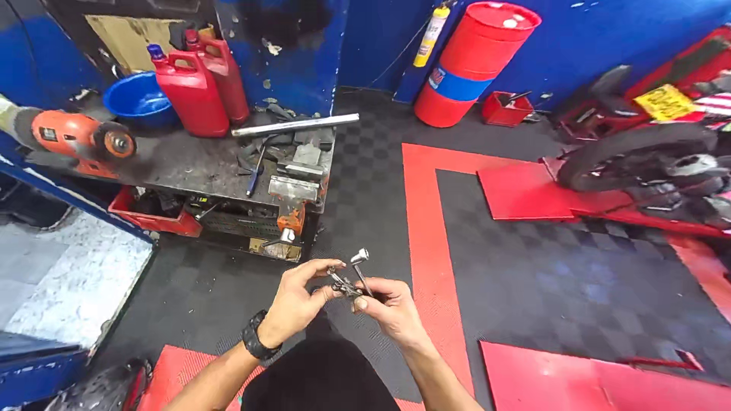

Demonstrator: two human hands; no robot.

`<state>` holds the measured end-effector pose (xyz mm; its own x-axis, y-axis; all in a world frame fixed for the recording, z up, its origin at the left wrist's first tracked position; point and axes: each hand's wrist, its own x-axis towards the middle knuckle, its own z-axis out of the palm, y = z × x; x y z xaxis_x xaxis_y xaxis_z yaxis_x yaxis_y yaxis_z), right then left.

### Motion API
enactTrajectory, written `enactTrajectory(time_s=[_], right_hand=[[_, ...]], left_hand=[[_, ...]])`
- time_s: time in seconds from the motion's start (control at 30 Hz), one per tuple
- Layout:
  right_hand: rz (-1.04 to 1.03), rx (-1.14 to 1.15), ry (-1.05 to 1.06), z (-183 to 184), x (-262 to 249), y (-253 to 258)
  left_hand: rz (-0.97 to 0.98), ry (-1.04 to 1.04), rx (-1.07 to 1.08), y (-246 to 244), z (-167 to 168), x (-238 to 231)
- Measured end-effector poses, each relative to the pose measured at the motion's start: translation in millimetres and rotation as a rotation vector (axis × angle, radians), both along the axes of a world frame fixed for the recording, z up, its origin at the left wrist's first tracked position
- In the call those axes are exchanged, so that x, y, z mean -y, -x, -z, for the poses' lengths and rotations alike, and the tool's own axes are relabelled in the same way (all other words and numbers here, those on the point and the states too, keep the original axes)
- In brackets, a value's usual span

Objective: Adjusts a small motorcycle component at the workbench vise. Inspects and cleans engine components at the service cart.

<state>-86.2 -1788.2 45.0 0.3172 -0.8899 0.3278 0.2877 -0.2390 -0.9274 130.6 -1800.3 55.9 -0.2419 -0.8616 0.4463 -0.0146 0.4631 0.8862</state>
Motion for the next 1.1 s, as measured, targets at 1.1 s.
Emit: enactTrajectory(time_s=[1.1], right_hand=[[-0.026,-0.212,-0.224,-20.3,214.3,-10.3]], left_hand=[[-0.365,0.596,0.386,-20.7,15.3,187.6]])
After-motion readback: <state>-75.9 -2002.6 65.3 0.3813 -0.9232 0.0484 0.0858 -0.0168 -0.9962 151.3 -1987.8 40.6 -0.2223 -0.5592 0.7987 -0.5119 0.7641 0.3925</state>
